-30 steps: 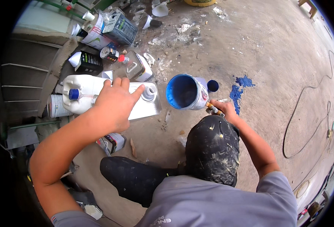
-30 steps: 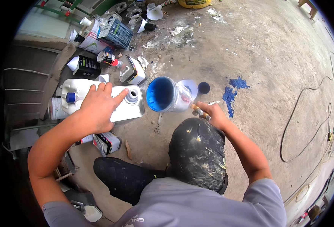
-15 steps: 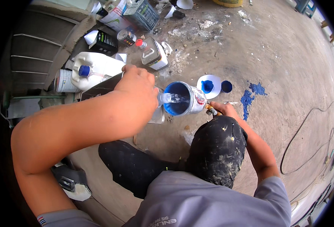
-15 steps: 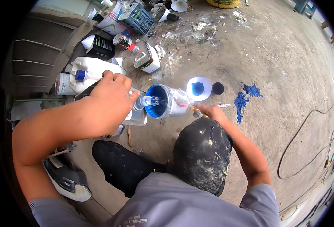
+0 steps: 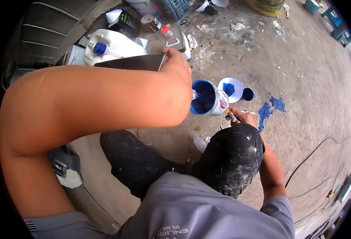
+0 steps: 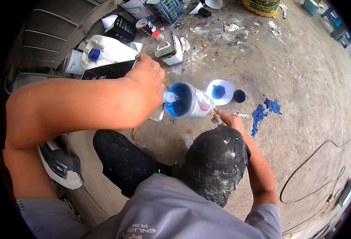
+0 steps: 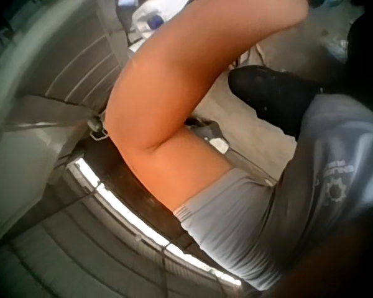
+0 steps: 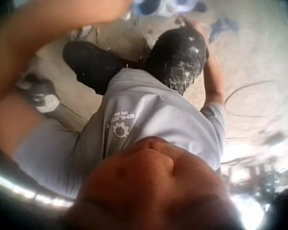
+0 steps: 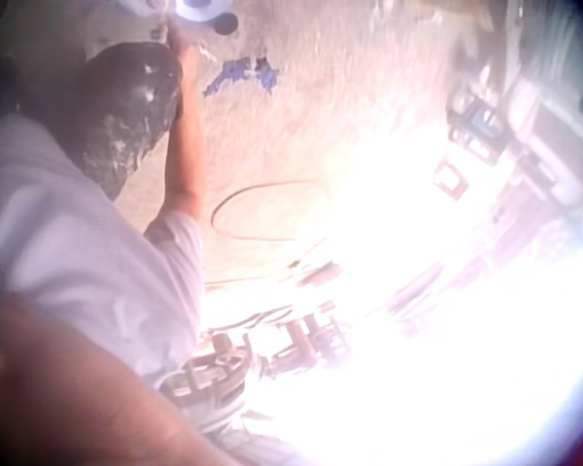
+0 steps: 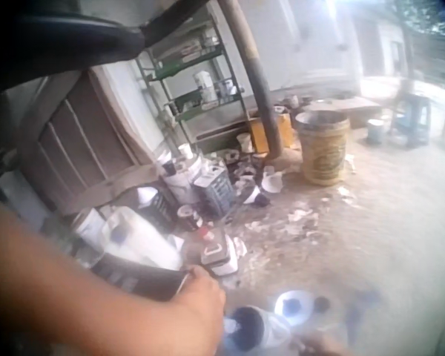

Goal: The person pours blue liquid from several containers into a small blue cup, then stirs the mixture with a metal spatula. The person walks around the workshop while holding the cup and spatula, then returns to the mixing area.

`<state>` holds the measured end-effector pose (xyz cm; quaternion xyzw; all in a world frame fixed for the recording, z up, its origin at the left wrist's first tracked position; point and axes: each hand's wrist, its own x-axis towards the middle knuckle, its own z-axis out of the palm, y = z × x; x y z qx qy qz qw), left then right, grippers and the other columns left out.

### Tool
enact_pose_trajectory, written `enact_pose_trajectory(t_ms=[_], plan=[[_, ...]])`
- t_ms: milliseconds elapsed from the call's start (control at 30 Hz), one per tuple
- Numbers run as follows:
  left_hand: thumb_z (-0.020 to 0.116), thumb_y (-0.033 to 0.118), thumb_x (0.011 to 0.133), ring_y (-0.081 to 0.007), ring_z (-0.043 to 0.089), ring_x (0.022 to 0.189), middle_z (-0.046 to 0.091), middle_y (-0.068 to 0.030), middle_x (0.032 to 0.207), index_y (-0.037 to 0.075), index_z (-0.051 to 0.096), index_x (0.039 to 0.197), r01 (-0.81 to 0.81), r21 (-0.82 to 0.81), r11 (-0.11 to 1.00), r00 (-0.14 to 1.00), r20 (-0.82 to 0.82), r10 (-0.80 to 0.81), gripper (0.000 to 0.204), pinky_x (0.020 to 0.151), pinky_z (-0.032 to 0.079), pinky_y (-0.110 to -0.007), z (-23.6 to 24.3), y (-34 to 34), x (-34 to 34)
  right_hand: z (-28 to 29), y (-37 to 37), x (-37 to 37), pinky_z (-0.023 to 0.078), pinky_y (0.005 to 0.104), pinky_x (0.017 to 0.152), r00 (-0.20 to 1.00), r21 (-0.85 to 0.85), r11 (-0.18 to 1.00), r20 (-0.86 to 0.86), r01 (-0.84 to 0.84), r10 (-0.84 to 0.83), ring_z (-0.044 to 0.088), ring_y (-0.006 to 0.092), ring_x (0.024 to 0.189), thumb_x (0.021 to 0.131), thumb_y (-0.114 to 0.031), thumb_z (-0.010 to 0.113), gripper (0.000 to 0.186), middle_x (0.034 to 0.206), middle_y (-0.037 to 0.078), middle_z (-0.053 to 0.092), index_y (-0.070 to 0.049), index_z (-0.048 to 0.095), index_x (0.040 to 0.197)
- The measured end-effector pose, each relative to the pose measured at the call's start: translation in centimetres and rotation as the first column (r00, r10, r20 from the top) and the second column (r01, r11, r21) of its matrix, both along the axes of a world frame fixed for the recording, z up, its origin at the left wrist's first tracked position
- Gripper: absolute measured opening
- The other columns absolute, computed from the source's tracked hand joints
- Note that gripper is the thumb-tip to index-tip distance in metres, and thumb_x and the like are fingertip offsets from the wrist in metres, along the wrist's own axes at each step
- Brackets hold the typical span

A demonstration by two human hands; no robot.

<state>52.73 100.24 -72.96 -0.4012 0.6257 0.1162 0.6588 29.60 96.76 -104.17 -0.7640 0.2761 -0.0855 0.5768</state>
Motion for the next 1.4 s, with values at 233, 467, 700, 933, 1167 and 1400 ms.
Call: enact_pose_trajectory(t_ms=[233, 467, 700, 933, 1167, 1400], plan=[[0.078, 0.04, 0.085, -0.0395, 0.053, 0.133, 0.058, -0.0213, 0.14, 0.006, 0.063, 0.143, -0.052, 0.02, 0.998, 0.999, -0.014, 0.052, 0.069, 0.106, 0.041, -0.062, 0.4, 0.0, 0.6, 0.6, 0.3, 0.4, 0.049, 0.0333, 0.067, 0.999, 0.051, 0.998, -0.007, 0.047, -0.047, 0.061, 0.0154, 0.07, 0.087, -0.015, 0.076, 0.043, 0.076, 0.01, 0.065, -0.003, 0.071, 0.128], [0.082, 0.041, 0.081, -0.0387, 0.055, 0.13, 0.059, -0.0214, 0.137, 0.005, 0.055, 0.151, -0.044, -0.047, 0.998, 0.998, -0.044, 0.041, 0.083, 0.104, 0.042, -0.059, 0.1, 1.4, 2.3, 2.0, 0.0, 0.8, 0.048, 0.03, 0.068, 0.997, 0.121, 0.993, -0.081, 0.005, 0.004, 0.057, 0.0122, 0.072, 0.084, -0.014, 0.078, 0.045, 0.08, 0.004, 0.064, -0.004, 0.069, 0.127], [0.088, 0.03, 0.071, -0.0339, 0.058, 0.116, 0.059, -0.0206, 0.127, 0.01, 0.049, 0.156, -0.09, -0.37, 0.925, 0.924, -0.377, -0.061, 0.096, 0.095, 0.045, -0.046, -0.5, 3.5, 7.4, 1.6, -0.1, 0.7, 0.043, 0.0275, 0.065, 0.993, 0.155, 0.982, 0.023, 0.109, -0.114, 0.052, 0.0085, 0.072, 0.08, -0.015, 0.078, 0.043, 0.078, -0.003, 0.058, -0.005, 0.069, 0.12], [0.088, 0.02, 0.067, -0.0379, 0.057, 0.116, 0.054, -0.0235, 0.125, 0.016, 0.04, 0.163, -0.464, -0.536, 0.706, 0.751, -0.66, -0.007, 0.107, 0.099, 0.045, -0.048, -8.5, 4.0, 14.3, 2.5, -0.3, 2.1, 0.052, 0.0273, 0.073, 0.963, 0.016, 0.969, 0.111, 0.247, -0.247, 0.068, 0.0095, 0.079, 0.081, 0.002, 0.063, 0.042, 0.087, 0.006, 0.074, -0.006, 0.071, 0.121], [0.084, 0.024, 0.071, -0.0421, 0.056, 0.12, 0.053, -0.0256, 0.129, 0.005, 0.036, 0.162, -0.706, -0.593, 0.387, 0.59, -0.795, -0.142, 0.105, 0.101, 0.044, -0.05, -19.2, -3.6, 14.3, 3.2, -0.6, -0.3, 0.05, 0.0271, 0.067, 0.914, -0.059, 0.915, 0.103, 0.399, -0.392, 0.064, 0.0086, 0.071, 0.082, 0.0, 0.065, 0.034, 0.081, 0.003, 0.07, -0.006, 0.072, 0.115], [0.089, 0.042, 0.07, -0.0441, 0.047, 0.137, 0.047, -0.0266, 0.146, 0.003, 0.027, 0.165, -0.752, -0.559, 0.35, 0.55, -0.824, -0.136, 0.12, 0.113, 0.039, -0.057, -23.7, -9.8, 13.1, 4.1, 0.4, -4.2, 0.047, 0.0258, 0.065, 0.838, -0.16, 0.823, 0.072, 0.544, -0.54, 0.058, 0.007, 0.068, 0.083, -0.004, 0.07, 0.026, 0.079, -0.001, 0.066, -0.003, 0.072, 0.109]])
